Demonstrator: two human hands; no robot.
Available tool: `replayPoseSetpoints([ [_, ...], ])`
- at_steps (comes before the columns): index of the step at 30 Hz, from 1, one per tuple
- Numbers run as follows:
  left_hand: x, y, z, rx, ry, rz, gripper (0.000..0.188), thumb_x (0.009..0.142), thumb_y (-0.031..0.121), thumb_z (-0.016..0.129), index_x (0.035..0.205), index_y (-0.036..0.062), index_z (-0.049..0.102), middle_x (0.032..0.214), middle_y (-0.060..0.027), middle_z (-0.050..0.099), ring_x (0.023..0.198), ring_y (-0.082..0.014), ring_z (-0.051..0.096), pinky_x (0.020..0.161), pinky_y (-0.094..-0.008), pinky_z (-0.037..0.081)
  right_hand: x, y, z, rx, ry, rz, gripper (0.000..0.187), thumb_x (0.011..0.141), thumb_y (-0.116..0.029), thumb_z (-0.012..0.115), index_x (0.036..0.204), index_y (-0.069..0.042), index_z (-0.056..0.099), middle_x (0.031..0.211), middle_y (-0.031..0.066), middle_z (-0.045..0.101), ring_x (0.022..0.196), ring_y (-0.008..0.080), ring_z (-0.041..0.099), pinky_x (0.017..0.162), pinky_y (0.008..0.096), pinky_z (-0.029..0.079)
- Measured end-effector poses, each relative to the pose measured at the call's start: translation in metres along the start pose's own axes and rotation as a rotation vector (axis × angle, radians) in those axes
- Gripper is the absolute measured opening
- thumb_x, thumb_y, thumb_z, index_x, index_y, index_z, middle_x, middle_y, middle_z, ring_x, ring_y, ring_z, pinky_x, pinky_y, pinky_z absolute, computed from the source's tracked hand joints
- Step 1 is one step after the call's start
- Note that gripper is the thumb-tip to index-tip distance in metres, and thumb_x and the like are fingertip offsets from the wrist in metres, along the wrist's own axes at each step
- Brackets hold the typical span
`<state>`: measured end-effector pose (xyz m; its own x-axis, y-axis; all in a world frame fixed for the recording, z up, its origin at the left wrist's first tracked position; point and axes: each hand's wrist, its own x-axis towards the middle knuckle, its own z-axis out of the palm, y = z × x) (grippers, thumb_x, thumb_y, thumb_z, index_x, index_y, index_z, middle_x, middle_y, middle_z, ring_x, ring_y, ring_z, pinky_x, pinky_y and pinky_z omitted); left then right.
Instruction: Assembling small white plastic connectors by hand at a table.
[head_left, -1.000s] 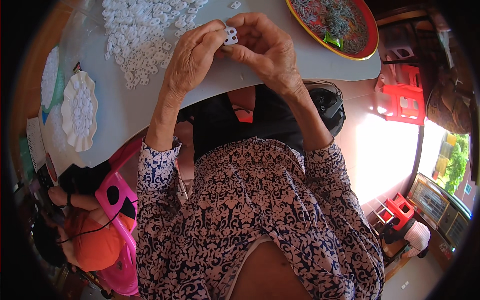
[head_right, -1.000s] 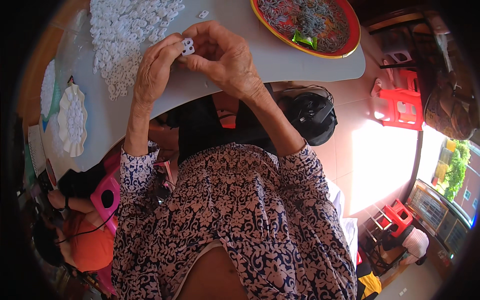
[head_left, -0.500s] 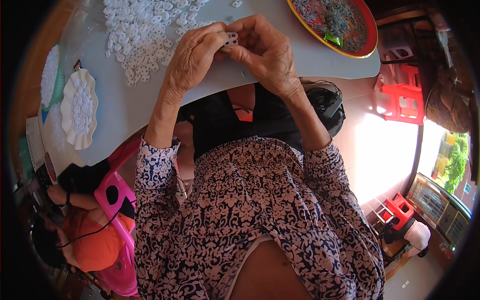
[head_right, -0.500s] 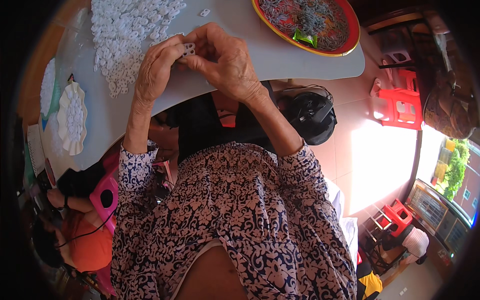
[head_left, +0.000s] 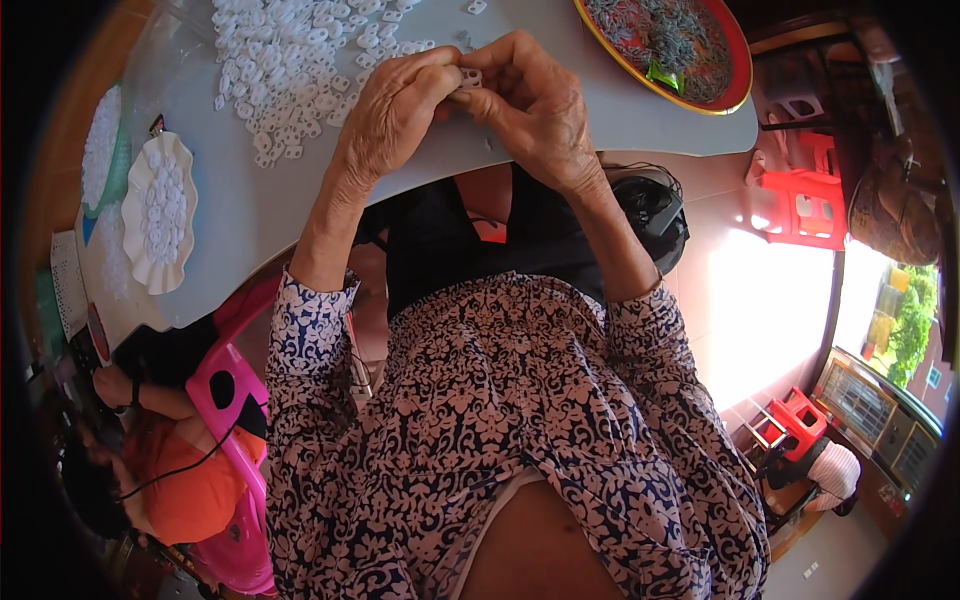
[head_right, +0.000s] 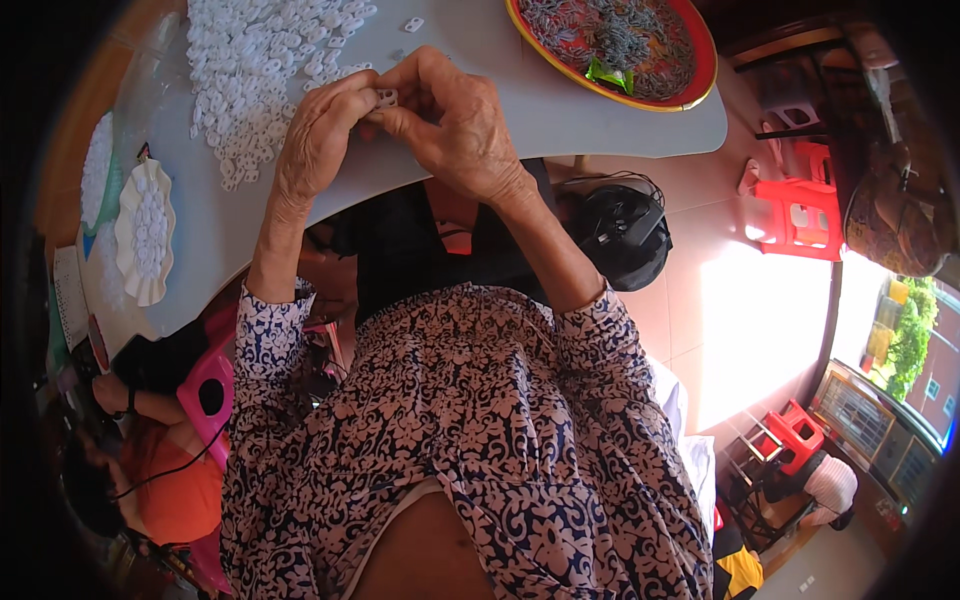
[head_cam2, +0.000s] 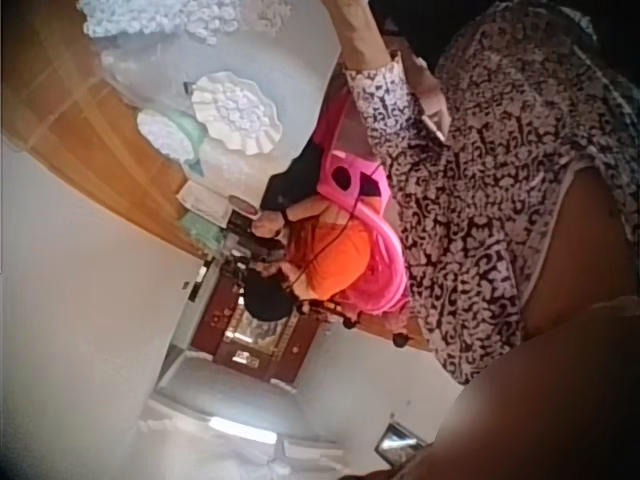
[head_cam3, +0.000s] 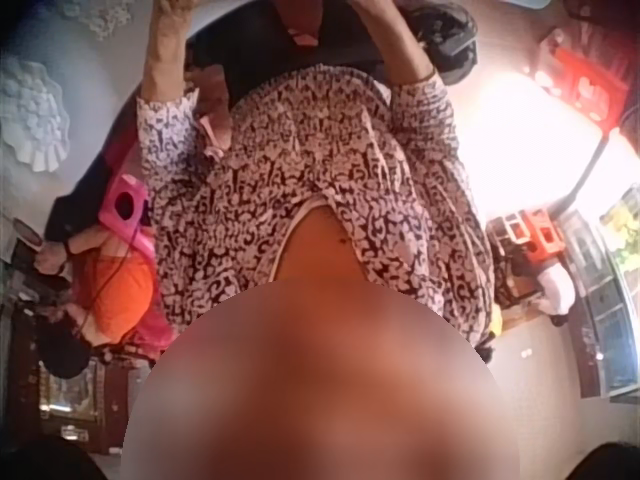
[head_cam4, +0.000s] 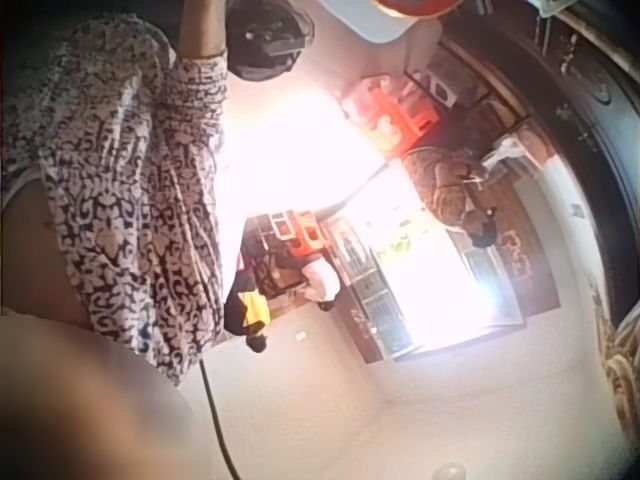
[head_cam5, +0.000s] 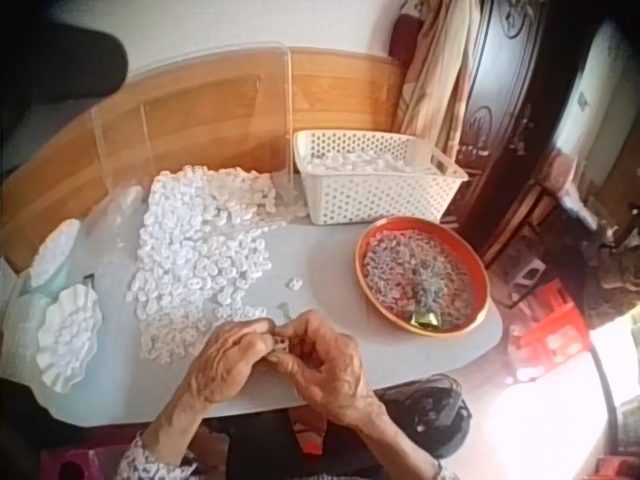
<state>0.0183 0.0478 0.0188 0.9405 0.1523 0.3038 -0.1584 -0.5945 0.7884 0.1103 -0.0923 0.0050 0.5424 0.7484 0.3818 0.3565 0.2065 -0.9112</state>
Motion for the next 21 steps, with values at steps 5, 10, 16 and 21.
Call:
replayPoseSetpoints([
  [5,0.000,0.002,0.003,-0.062,0.022,0.004,0.019,0.088,0.014,0.040,0.079,-0.0024,0.043,0.070,-0.0113,0.046,0.058,-0.0245,0.048,0.056,-0.0325,0.041,0.000,-0.001,-0.002,-0.012,-0.002,-0.011,0.018,0.080,-0.003,0.068,0.090,0.001,0.054,0.077,0.0088,0.067,0.076,0.0132,0.066,0.065,0.0248,0.052],
  [10,0.000,0.005,0.004,-0.094,0.010,-0.070,0.021,0.087,0.016,0.038,0.079,-0.0019,0.043,0.068,-0.0102,0.045,0.057,-0.0233,0.046,0.056,-0.0313,0.041,-0.002,0.007,-0.003,-0.005,0.017,-0.042,0.018,0.079,-0.006,0.069,0.089,0.001,0.055,0.076,0.0072,0.066,0.072,0.0107,0.064,0.063,0.0240,0.051],
  [16,-0.002,0.003,0.004,-0.153,0.032,-0.107,0.022,0.088,0.017,0.037,0.078,-0.0016,0.045,0.067,-0.0091,0.045,0.057,-0.0201,0.046,0.056,-0.0311,0.040,0.000,-0.005,-0.005,0.175,-0.026,0.040,0.014,0.084,-0.008,0.065,0.092,0.001,0.058,0.077,0.0054,0.065,0.073,0.0085,0.062,0.064,0.0225,0.050],
  [21,-0.001,0.010,0.008,-0.198,0.076,-0.195,0.027,0.087,0.021,0.039,0.075,-0.0020,0.047,0.065,-0.0052,0.045,0.061,-0.0139,0.043,0.060,-0.0278,0.037,0.000,-0.002,-0.013,0.255,-0.077,0.082,0.016,0.091,-0.011,0.057,0.100,0.002,0.059,0.081,0.0055,0.065,0.073,0.0084,0.061,0.067,0.0212,0.048],
])
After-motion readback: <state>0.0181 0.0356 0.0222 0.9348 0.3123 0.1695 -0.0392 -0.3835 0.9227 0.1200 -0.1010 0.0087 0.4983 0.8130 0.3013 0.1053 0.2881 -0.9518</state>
